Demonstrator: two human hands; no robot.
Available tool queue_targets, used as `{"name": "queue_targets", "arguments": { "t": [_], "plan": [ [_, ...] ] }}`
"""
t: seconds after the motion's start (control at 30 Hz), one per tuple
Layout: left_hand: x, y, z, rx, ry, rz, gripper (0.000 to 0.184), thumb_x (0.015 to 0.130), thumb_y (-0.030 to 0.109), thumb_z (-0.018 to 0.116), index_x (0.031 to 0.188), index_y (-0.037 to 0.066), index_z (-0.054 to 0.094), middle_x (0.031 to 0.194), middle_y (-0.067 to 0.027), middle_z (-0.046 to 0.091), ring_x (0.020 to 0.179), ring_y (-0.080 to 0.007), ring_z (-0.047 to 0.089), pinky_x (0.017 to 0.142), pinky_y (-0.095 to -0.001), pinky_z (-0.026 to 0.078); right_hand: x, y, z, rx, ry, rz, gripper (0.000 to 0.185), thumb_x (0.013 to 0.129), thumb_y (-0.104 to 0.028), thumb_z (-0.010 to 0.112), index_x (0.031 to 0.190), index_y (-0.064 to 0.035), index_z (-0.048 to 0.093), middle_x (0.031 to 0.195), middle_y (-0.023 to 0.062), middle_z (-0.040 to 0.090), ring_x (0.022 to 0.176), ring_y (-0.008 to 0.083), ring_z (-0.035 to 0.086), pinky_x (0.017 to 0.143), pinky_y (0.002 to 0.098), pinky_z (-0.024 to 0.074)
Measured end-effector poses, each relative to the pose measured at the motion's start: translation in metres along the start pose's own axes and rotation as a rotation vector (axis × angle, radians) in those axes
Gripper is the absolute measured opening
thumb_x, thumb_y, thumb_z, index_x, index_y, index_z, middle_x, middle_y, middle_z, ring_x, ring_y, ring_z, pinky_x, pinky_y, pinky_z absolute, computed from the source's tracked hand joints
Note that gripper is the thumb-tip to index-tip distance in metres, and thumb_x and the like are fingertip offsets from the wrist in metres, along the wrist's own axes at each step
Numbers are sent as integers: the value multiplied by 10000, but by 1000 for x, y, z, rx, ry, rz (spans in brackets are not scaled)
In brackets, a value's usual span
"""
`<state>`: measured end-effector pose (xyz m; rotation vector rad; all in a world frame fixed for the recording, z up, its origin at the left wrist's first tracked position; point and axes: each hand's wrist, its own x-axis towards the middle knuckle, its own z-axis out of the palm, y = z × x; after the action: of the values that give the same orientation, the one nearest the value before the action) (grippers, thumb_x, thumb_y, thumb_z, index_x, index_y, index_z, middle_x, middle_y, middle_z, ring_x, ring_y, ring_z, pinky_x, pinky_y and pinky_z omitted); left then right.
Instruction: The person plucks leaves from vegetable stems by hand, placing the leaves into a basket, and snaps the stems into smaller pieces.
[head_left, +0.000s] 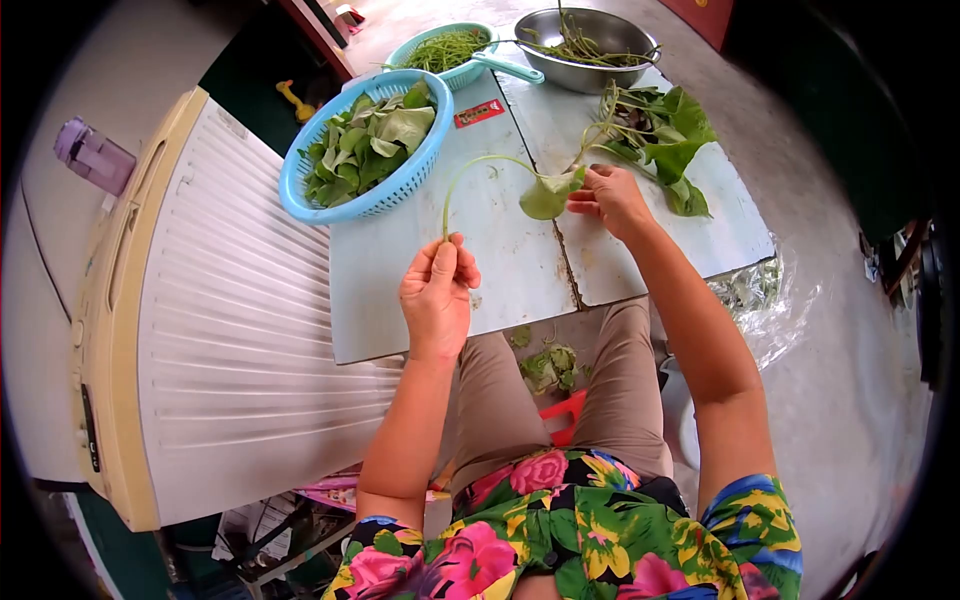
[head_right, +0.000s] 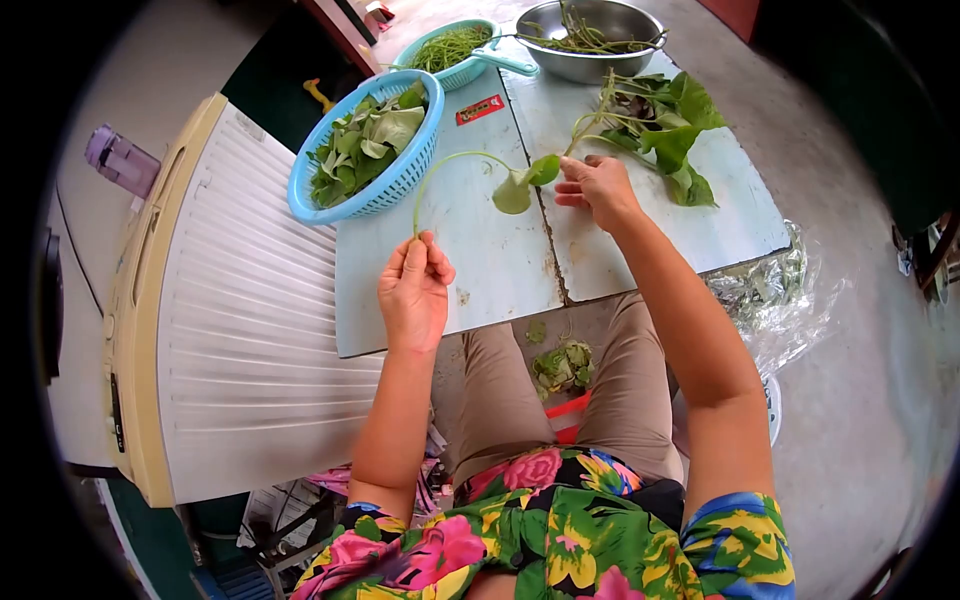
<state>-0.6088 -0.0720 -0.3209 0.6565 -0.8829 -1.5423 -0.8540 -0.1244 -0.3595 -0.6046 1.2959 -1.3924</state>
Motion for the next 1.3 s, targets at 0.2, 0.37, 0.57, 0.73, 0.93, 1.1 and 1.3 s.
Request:
{"name": "queue_targets", "arguments": {
  "t": [0.2,0.37,0.57,0.73,0.93,1.1,1.3],
  "plan": [
    [-64,-34,-5,-187,43,-189,158,867,114,485,946,5,568,752,-38,580,627,-104,508,546,-229,400,-121,30,-5,35,-93,-117,283,834,-192,539,1030,10,518,839,64,566,577,83,513,455,210,410],
    [-99,-55,4,-270,34,-374,169,866,121,486,968,13,565,784,-39,587,656,-102,519,555,-227,415,-182,80,5,-58,-303,29,293,875,-261,474,889,0,606,736,24,583,618,69,507,517,207,410],
    [-119,-64,6,-324,0,-440,155,852,113,511,952,18,581,795,-66,613,642,-116,563,566,-237,461,-190,81,5,82,-348,-7,478,901,-381,356,943,36,586,815,67,584,747,129,555,726,259,445],
    [-127,-69,6,-336,-89,-482,133,834,125,544,897,15,583,707,-56,590,591,-128,534,516,-241,429,-192,76,2,101,-417,9,508,896,-402,355,965,48,581,855,83,588,784,137,539,744,268,433],
    [-131,-70,5,-215,-227,-538,89,822,138,560,837,52,578,674,-30,562,551,-120,470,492,-228,373,-189,76,-5,243,-508,69,284,850,-259,522,881,11,603,827,57,604,771,102,545,720,239,435],
    [-134,-74,1,-230,-134,-572,58,820,103,558,832,49,574,691,-53,581,562,-127,515,492,-233,413,-188,78,-8,104,-550,15,187,791,-159,598,879,5,585,828,32,589,775,95,525,725,233,424],
    [-130,-69,-5,-327,43,-562,82,833,106,541,871,46,581,714,-66,598,562,-126,543,494,-243,442,-188,80,-3,140,-406,-37,157,843,-178,528,884,-29,553,818,21,580,615,60,472,547,185,381]
  ]
}}
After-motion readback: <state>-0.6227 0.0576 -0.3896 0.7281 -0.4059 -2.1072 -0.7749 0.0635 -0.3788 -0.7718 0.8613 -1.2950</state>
